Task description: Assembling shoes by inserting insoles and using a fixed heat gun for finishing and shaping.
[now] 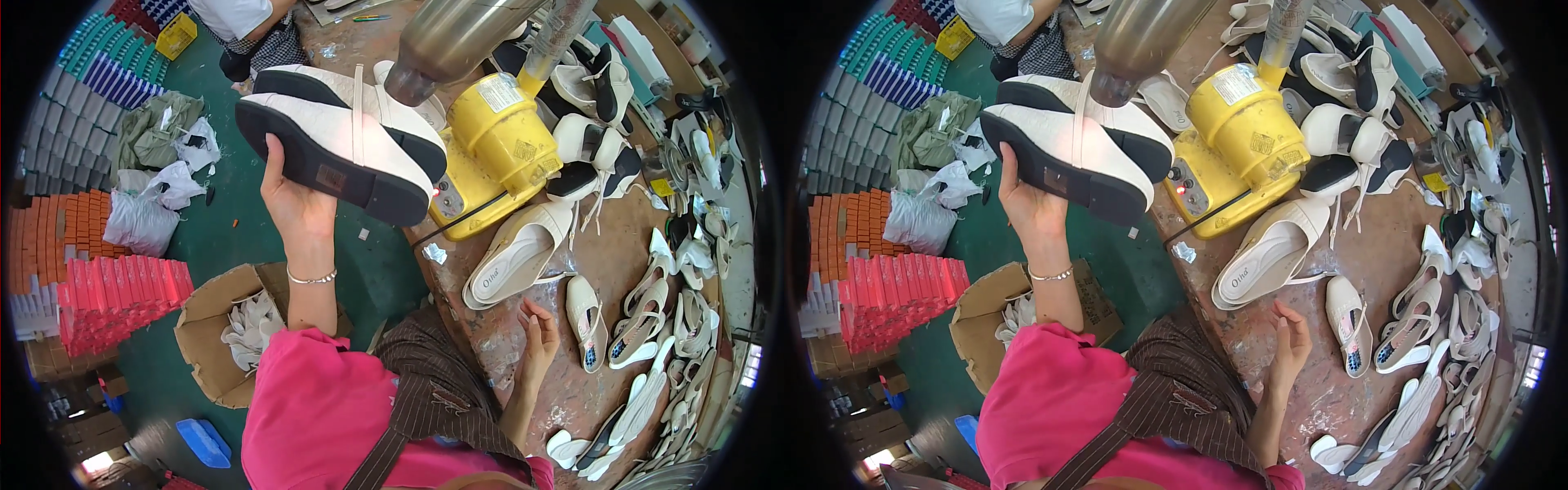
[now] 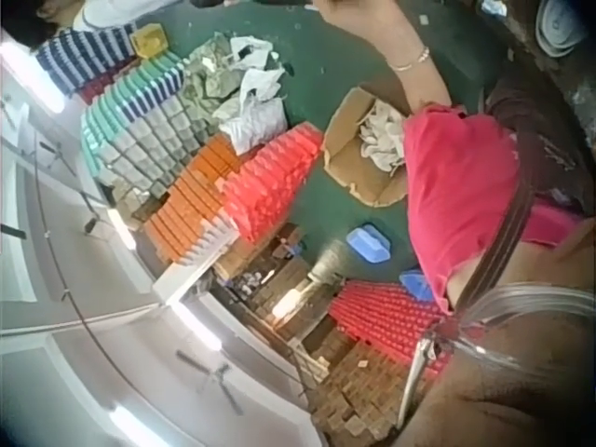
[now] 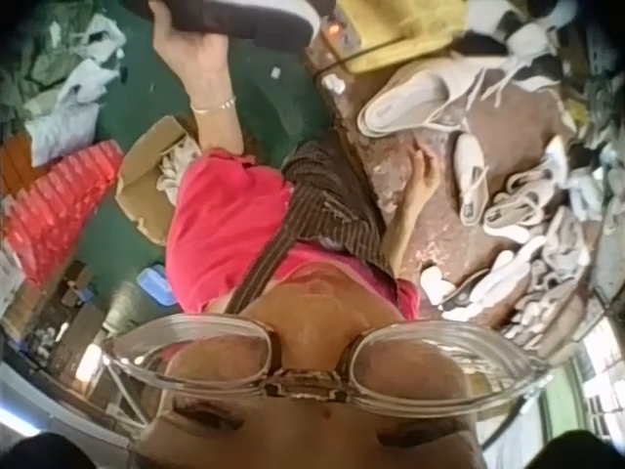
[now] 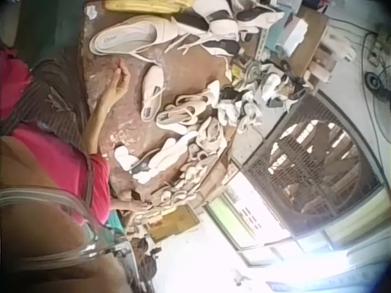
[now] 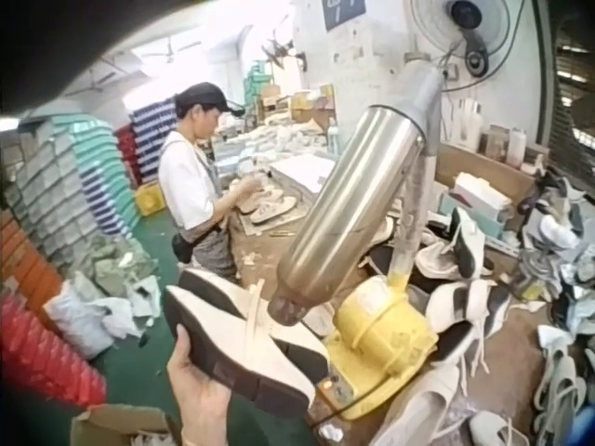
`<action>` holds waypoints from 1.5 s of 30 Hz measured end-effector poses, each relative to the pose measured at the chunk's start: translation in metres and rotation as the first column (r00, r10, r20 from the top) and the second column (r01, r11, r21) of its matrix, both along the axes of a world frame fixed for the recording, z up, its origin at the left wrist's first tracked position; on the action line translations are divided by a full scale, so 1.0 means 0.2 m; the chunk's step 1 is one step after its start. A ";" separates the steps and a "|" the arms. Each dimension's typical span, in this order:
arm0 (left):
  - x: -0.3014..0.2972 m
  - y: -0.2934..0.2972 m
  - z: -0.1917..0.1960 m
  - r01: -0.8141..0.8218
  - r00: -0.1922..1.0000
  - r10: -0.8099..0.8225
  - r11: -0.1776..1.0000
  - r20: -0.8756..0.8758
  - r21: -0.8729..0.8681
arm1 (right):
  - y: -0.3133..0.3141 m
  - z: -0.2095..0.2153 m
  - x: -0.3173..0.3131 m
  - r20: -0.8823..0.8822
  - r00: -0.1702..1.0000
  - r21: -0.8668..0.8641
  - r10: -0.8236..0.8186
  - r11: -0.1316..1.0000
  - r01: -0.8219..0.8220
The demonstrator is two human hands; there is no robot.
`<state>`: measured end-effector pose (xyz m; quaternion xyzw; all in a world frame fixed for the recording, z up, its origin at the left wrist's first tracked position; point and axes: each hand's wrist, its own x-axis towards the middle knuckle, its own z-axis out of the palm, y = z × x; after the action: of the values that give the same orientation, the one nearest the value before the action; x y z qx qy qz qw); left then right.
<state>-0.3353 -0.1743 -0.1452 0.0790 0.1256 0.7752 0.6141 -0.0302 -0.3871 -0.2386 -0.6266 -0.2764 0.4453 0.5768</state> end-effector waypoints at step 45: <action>1.47 0.05 0.01 0.696 0.431 -0.658 0.678 -0.617 -0.238 | -0.49 0.27 0.36 0.692 0.630 0.376 -0.352 0.921 0.102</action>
<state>-0.0420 -0.1647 -0.1431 0.4066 0.2705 0.3849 0.7832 0.0411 -0.4853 -0.1838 -0.6880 -0.4707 0.0234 0.5519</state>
